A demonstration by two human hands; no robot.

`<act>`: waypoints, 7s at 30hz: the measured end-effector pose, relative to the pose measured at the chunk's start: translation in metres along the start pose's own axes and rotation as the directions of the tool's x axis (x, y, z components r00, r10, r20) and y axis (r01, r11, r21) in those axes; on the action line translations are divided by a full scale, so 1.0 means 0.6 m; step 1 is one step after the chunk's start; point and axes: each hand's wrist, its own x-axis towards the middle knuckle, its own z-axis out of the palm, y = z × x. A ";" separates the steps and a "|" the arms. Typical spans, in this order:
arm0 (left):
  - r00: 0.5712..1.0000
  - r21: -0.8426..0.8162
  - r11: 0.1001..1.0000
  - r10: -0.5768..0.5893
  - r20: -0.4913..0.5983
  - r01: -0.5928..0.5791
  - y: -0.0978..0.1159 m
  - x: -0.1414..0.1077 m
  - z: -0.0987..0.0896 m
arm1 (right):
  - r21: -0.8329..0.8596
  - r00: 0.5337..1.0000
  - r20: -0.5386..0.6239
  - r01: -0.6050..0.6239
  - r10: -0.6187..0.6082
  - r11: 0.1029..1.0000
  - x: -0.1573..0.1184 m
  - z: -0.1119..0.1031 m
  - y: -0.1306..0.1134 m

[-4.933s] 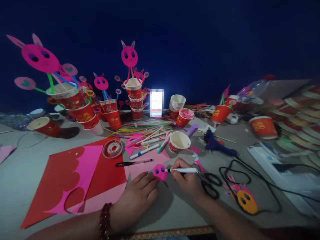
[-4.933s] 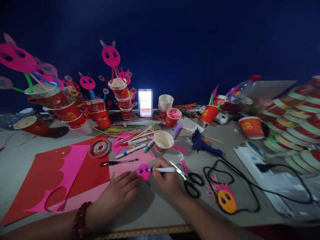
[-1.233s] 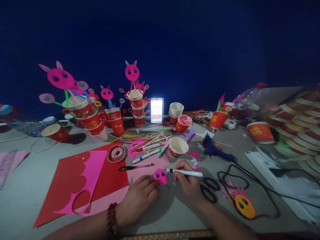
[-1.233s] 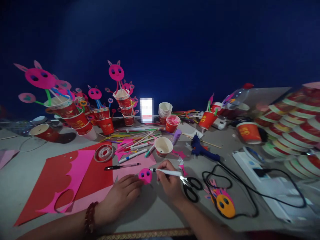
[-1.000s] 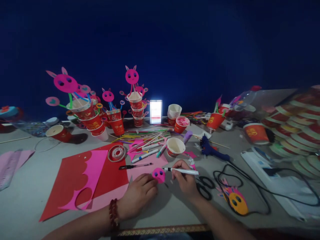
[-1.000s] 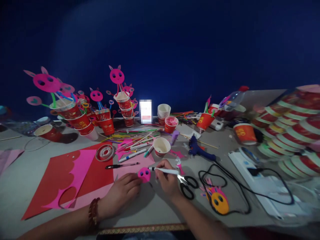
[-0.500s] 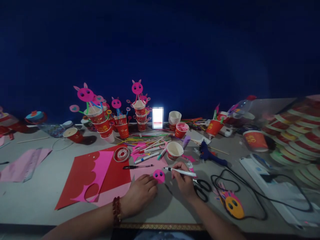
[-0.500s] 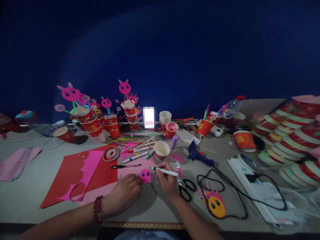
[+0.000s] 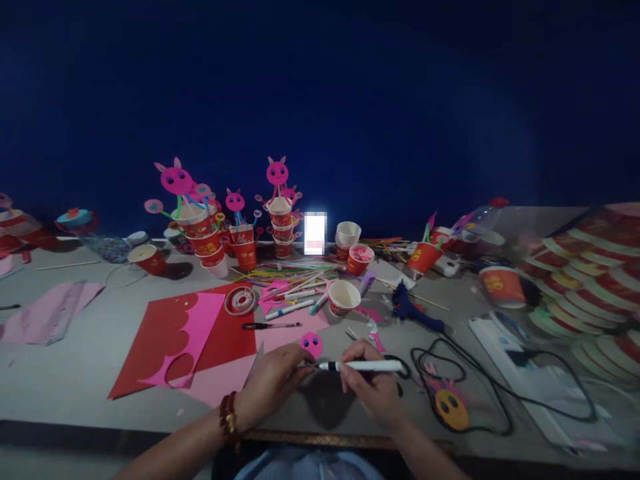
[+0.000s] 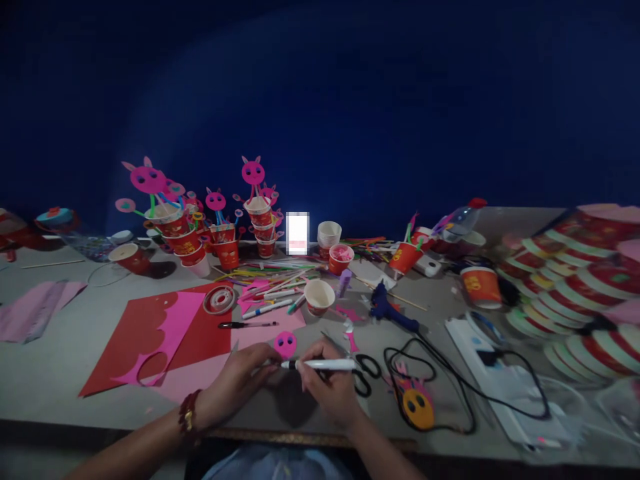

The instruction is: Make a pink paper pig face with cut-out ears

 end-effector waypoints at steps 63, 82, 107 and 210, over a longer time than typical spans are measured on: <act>0.979 0.679 0.733 0.160 -0.128 -0.031 -0.170 0.120 -0.118 | -0.680 0.971 0.239 0.164 0.004 0.715 -0.007 -0.014 0.017; 0.990 0.458 0.882 0.051 0.131 -0.107 -0.067 0.077 0.017 | -0.698 0.972 0.222 0.100 0.082 0.709 -0.001 -0.013 0.048; 0.991 0.055 0.990 -0.131 -0.025 0.132 -0.096 0.070 -0.034 | -0.645 0.989 0.133 0.136 -0.064 0.752 -0.013 -0.016 0.077; 0.960 0.371 0.928 -0.066 0.272 -0.041 -0.041 0.013 -0.031 | -0.886 0.967 0.032 -0.090 0.253 0.456 -0.022 -0.065 0.044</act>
